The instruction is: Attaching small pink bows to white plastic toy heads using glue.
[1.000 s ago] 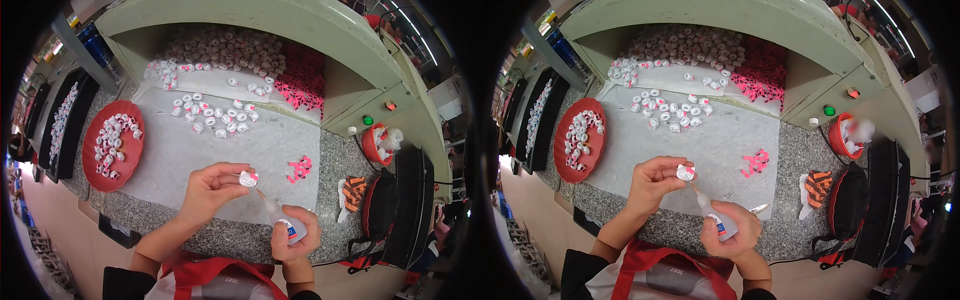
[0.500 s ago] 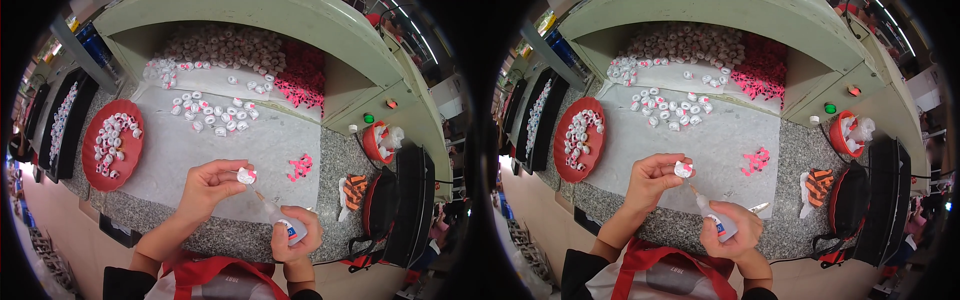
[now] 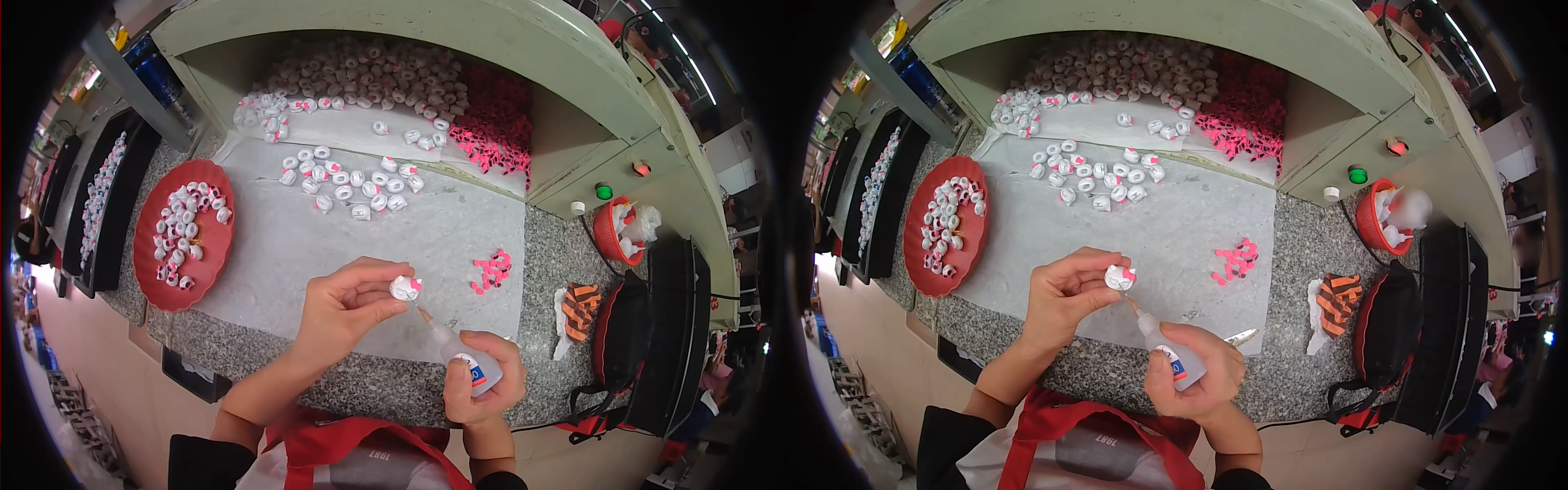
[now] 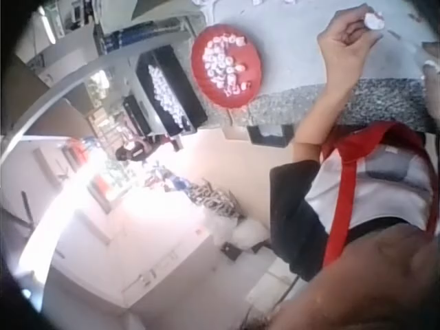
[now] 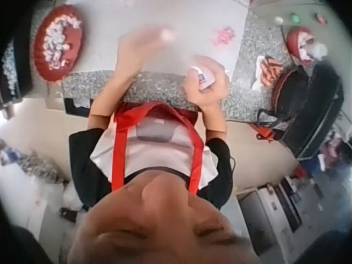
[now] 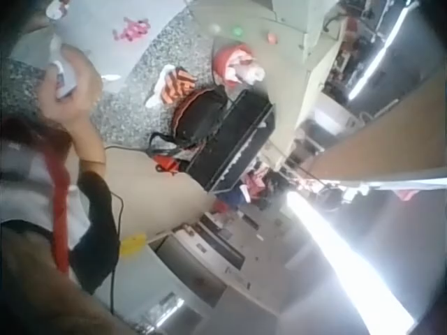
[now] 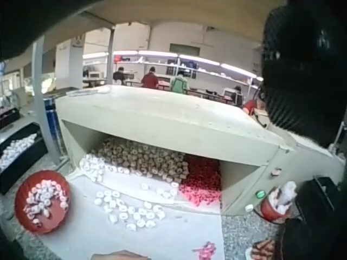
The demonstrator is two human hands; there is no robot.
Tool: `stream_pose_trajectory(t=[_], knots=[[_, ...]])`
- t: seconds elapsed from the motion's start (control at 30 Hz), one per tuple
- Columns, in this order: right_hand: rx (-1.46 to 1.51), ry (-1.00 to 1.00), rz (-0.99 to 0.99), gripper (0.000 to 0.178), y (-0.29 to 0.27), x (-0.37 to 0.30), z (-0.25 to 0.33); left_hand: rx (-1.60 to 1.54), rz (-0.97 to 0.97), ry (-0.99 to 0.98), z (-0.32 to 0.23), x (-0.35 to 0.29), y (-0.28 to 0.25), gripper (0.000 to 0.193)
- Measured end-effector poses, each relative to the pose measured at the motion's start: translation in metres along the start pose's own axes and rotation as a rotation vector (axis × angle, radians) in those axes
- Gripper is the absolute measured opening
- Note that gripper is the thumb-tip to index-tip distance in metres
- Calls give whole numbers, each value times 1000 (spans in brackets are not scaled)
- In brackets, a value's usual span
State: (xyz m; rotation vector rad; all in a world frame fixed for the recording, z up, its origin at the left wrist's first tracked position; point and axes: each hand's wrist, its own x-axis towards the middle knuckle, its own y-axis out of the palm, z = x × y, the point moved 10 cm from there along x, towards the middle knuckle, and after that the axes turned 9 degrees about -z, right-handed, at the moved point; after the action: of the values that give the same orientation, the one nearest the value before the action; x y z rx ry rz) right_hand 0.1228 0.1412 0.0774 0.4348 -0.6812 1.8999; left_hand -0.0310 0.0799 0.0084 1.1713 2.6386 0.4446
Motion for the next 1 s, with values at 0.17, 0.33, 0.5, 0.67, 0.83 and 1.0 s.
stream_pose_trajectory(t=[0.17, 0.33, 0.5, 0.67, 0.83, 1.0], knots=[[-27, -16, 19, 26, -1, 3, 2, 13, 12, 36, 0, 1, 2, 35], [277, 717, -194, 20, -21, 7, -72, 21, -13, -44, 10, -1, -2, 36], [177, 851, -118, 22, -30, 6, -170, -1, 30, -221, 33, -3, 9, 37], [-554, 615, 199, 19, -10, 9, -163, -9, 5, -225, 39, -1, 4, 37], [-794, 309, 185, 21, -6, 16, -143, -24, -14, -231, 43, 0, 4, 36], [201, 738, 76, 14, 13, 10, -116, 35, -25, -129, 39, -2, 6, 35]])
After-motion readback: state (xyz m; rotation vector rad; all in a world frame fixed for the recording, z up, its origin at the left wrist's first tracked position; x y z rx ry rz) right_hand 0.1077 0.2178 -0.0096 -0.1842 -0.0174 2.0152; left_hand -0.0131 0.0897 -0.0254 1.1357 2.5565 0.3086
